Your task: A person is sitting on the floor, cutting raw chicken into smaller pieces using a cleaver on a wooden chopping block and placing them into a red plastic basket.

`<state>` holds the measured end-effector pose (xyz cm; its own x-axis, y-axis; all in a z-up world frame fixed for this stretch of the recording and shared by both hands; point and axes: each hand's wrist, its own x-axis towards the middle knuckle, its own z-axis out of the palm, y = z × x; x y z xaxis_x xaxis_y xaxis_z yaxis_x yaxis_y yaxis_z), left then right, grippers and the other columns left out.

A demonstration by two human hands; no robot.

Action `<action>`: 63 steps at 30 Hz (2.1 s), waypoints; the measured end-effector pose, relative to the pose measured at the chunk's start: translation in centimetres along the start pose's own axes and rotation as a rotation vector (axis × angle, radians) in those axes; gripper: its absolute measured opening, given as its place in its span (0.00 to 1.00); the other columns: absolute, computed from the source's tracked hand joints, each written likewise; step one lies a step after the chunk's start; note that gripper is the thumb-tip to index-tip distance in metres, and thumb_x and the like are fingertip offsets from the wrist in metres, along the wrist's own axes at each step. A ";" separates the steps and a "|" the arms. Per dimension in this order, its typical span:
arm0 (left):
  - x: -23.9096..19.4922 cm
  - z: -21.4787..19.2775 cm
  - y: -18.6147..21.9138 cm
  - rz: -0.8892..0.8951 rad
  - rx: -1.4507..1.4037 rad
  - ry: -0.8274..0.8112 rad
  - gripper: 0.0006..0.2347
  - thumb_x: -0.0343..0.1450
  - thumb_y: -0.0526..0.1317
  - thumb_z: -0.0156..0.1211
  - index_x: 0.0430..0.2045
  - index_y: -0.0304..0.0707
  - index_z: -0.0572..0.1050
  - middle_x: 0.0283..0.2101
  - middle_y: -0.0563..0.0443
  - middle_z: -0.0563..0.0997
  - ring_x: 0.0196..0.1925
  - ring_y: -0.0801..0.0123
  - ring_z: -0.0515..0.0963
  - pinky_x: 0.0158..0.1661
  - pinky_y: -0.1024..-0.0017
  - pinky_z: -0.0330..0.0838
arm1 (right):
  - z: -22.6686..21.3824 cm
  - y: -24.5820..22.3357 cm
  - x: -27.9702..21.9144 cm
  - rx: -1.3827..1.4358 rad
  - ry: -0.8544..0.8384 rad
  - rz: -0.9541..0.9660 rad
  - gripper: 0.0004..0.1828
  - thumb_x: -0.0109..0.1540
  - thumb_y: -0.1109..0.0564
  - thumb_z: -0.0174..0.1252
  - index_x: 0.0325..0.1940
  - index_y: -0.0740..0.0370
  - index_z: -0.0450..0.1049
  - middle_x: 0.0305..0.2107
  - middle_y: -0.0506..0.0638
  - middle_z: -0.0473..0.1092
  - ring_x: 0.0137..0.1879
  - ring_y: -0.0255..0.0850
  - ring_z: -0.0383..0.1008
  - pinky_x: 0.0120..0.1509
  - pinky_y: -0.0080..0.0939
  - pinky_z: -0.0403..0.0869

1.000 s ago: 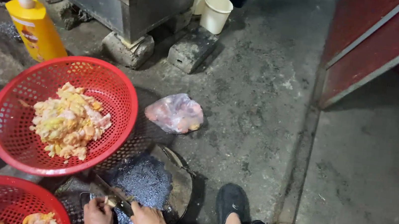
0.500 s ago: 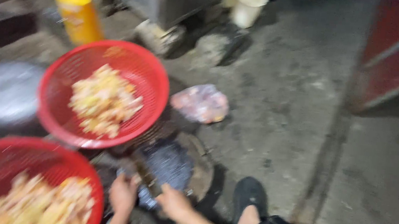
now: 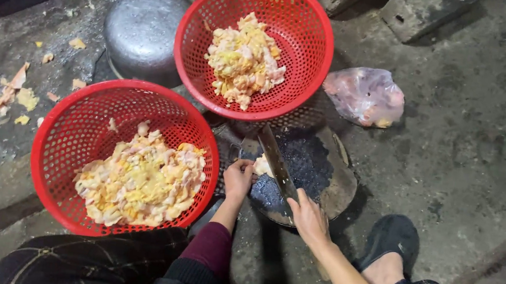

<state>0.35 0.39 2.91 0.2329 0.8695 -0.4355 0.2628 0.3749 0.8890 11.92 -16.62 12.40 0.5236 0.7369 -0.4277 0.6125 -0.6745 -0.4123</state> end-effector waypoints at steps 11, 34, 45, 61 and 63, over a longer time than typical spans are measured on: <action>0.2 0.4 -0.3 0.016 0.374 0.077 0.05 0.64 0.43 0.67 0.29 0.48 0.83 0.28 0.57 0.85 0.39 0.58 0.85 0.41 0.61 0.78 | 2.5 3.1 0.4 -0.179 0.032 -0.188 0.24 0.69 0.41 0.42 0.64 0.55 0.64 0.56 0.55 0.72 0.51 0.62 0.77 0.53 0.67 0.77; 1.7 -0.5 -0.4 0.077 0.330 0.174 0.05 0.61 0.44 0.67 0.20 0.47 0.80 0.24 0.54 0.84 0.37 0.54 0.85 0.41 0.59 0.78 | 1.0 5.5 0.2 -0.541 0.186 -0.340 0.10 0.70 0.49 0.36 0.49 0.50 0.60 0.40 0.54 0.71 0.31 0.60 0.80 0.36 0.60 0.79; 4.5 -22.9 18.2 0.598 -1.089 0.658 0.25 0.72 0.30 0.45 0.67 0.39 0.56 0.72 0.31 0.52 0.62 0.41 0.80 0.59 0.53 0.85 | -4.9 5.8 -0.8 -0.700 0.097 -0.347 0.07 0.67 0.48 0.42 0.46 0.46 0.62 0.36 0.49 0.73 0.34 0.55 0.81 0.43 0.58 0.79; 1.7 3.3 -1.6 0.627 0.457 0.042 0.07 0.63 0.34 0.59 0.28 0.51 0.74 0.36 0.57 0.73 0.44 0.61 0.76 0.45 0.66 0.74 | -19.4 4.2 0.2 -0.910 -0.044 -0.383 0.12 0.67 0.42 0.44 0.50 0.43 0.67 0.46 0.40 0.78 0.46 0.43 0.83 0.48 0.48 0.81; -0.7 1.3 2.0 0.731 0.588 -0.102 0.07 0.63 0.35 0.63 0.31 0.45 0.75 0.36 0.52 0.73 0.47 0.56 0.76 0.46 0.63 0.75 | -17.8 5.6 1.2 -0.662 -0.094 -0.292 0.16 0.67 0.40 0.46 0.52 0.48 0.68 0.48 0.43 0.78 0.48 0.46 0.82 0.49 0.51 0.81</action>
<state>1.91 0.13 4.84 0.6007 0.7818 0.1670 0.4428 -0.4993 0.7448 26.48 -18.67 23.86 0.2492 0.8554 -0.4540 0.9648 -0.2598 0.0399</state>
